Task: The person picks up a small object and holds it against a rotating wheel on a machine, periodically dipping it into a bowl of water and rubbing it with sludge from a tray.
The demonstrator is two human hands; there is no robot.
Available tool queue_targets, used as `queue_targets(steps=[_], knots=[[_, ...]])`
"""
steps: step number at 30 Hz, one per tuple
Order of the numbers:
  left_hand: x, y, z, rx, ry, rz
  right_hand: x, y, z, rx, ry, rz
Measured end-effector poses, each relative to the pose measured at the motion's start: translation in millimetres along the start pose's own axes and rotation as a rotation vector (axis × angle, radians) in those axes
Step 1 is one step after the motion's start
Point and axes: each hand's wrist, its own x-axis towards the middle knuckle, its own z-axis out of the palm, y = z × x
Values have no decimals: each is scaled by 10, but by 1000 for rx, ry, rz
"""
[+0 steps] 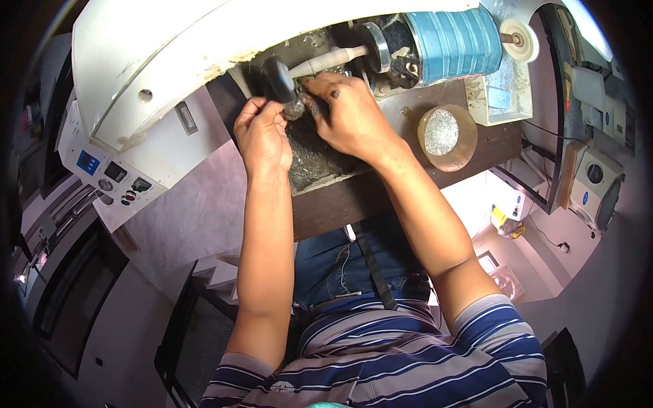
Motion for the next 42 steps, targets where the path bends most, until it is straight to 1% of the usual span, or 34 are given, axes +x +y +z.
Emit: queue_targets(steps=[1,3,4,7,10,14,16,18,20,22,24,25,27,30,31,32,34,36,38,40,42], knots=[[-24,-8,-7,-1,-1,-1,-13,-10,5,6,3,-4],[-107,-34,-33,-3,-27,75,-60,-51,-29,16,6,-20],[-145,-40,-48,-3,-25,73,-77,-68,-41,27,11,-36],[-186,-68,-59,-67,-76,163,-97,-92,-52,32,44,-48],[-80,-90,-72,-67,-59,111,-71,-6,22,29,47,-44],[-128,-25,-45,-36,-39,113,-96,-34,30,34,43,-44],[-192,-3,-14,-41,-66,116,-134,-28,26,19,102,-61],[-136,-46,-51,2,-36,86,-130,-29,29,32,63,-12],[-84,-21,-12,-69,-43,104,-76,-28,22,-4,34,-46],[-122,-26,-11,-61,-10,69,-81,-53,-2,4,31,-54],[-116,-48,-20,-64,-26,77,-88,-25,11,59,28,12],[-86,-55,-25,-105,-15,49,-105,-24,25,62,23,16],[-91,-51,-21,-87,-10,61,-61,3,29,-8,16,-19],[-141,-35,-5,-77,10,72,-105,-49,-18,24,51,-34],[-114,-51,-23,-73,-4,68,-114,-9,13,65,26,32],[-99,-63,-43,-69,-18,65,-135,-3,38,68,21,38],[-71,-48,-28,-123,-39,70,-72,10,47,-12,30,-40],[-120,-33,-31,-40,-5,93,-73,-4,-3,-10,-5,-10],[-78,-93,-77,-55,-9,81,-122,59,41,19,67,-23],[-18,-123,-62,-101,-38,78,-115,89,65,6,68,-37],[-25,-113,-33,-84,-40,108,-86,52,52,-2,39,-6]])
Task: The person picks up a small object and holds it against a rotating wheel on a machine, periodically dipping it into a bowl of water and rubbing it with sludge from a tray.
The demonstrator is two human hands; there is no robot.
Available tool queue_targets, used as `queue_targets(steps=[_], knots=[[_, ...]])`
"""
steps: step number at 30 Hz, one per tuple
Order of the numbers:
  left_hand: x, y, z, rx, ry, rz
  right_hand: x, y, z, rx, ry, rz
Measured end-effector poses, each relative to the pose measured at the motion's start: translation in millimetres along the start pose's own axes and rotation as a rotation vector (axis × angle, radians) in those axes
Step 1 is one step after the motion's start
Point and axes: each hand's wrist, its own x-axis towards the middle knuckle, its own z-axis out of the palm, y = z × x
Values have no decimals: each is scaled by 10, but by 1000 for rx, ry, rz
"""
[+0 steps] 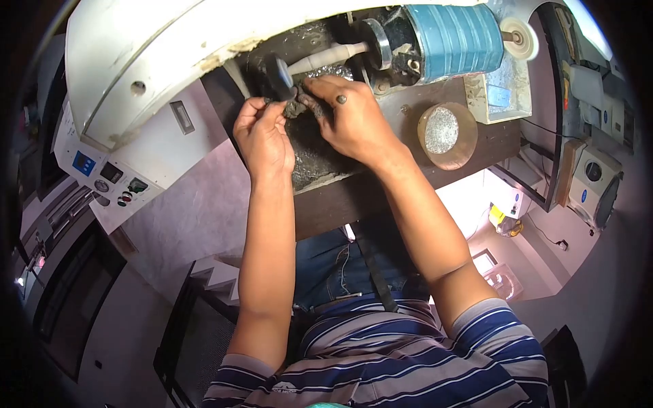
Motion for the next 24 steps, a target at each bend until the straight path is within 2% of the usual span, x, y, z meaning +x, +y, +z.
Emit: queue_targets(steps=[5,7,13,24], knots=[[-163,-48,-74,32,-74,119,-73,-32,-58,11,6,-59],[-191,-54,-58,54,-106,183,-74,-24,-64,-7,76,-147],[-108,-102,-60,10,-54,109,-22,-12,-22,17,34,-52],[-50,-28,-47,-7,-24,32,10,-36,0,-1,20,-36]])
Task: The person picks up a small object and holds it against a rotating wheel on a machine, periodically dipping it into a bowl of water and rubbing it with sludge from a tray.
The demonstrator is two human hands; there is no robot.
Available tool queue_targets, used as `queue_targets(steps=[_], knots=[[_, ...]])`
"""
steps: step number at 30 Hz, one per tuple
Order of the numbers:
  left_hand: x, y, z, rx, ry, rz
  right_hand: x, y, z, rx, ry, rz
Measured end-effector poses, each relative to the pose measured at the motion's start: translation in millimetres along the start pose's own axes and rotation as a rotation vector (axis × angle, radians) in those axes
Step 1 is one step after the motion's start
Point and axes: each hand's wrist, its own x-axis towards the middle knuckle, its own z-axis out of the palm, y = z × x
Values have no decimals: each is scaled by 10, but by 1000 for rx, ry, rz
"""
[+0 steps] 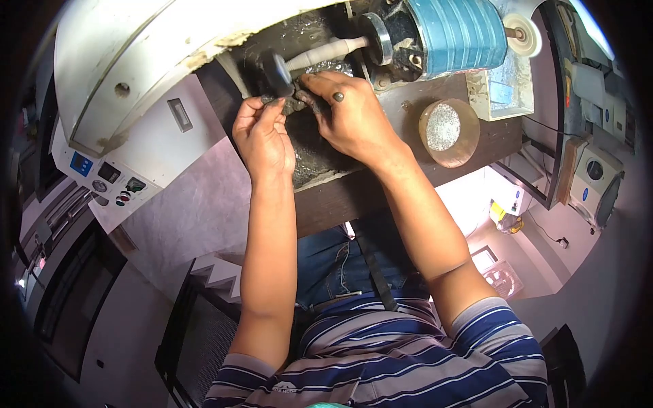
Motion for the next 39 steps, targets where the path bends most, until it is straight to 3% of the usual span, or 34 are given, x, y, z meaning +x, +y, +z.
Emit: queue_targets(steps=[17,20,24,26,30,31,39], knots=[[-64,66,9,76,13,3,-20,-22,-59,21,-26,48],[-278,203,-16,355,-8,119,-99,-28,-207,81,-166,111],[-437,350,36,381,-90,238,-159,78,-111,-303,-261,231],[-443,380,51,384,-106,262,-140,55,13,-465,-516,273],[-452,436,67,428,-119,350,-394,155,187,-646,-608,39],[-459,448,75,453,-122,354,-444,109,209,-614,-429,51],[-438,427,71,441,-135,359,-556,-37,-34,-219,-527,279]])
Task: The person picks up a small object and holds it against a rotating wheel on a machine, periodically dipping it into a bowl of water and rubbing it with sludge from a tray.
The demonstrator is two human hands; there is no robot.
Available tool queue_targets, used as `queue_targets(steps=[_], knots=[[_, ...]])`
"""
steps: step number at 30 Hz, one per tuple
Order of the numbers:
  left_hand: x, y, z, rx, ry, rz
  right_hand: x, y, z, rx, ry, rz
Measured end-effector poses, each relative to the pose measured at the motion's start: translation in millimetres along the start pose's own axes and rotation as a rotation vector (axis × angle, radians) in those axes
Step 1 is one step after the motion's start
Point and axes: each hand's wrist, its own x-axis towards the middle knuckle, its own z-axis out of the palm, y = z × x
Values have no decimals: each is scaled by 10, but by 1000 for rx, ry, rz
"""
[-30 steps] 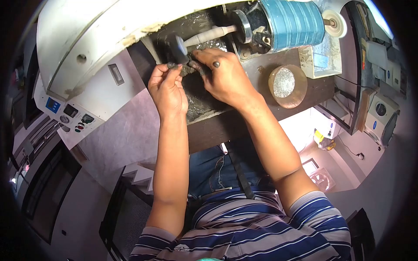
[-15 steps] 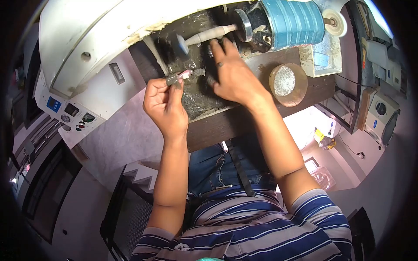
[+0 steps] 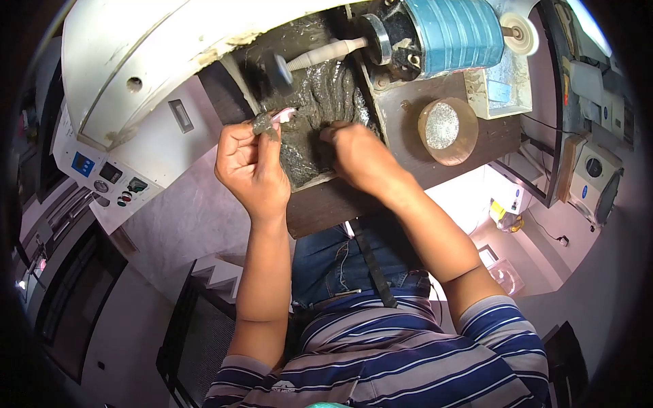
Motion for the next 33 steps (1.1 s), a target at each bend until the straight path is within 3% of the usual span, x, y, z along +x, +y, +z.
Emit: queue_targets(steps=[3,6,8,9,11,13,17,25,33], knots=[[12,-43,-13,-6,0,-6,-9,25,-288,318,69,92],[9,-79,-38,3,-12,-39,-53,-75,-563,547,187,36],[4,-117,-31,9,-26,-59,-66,-188,-648,591,449,-159],[3,-154,-23,15,-31,-67,-33,-192,-634,588,450,-159],[7,-206,-1,19,-39,-73,95,-159,-558,584,444,-481],[31,-230,21,-77,-44,-200,210,-159,-388,338,370,-344],[139,-310,76,-227,64,-291,322,-72,-284,366,384,-194],[319,-477,130,-392,176,-485,531,-124,-340,223,453,-248],[210,-441,154,-436,195,-396,483,-167,-344,232,458,-247]])
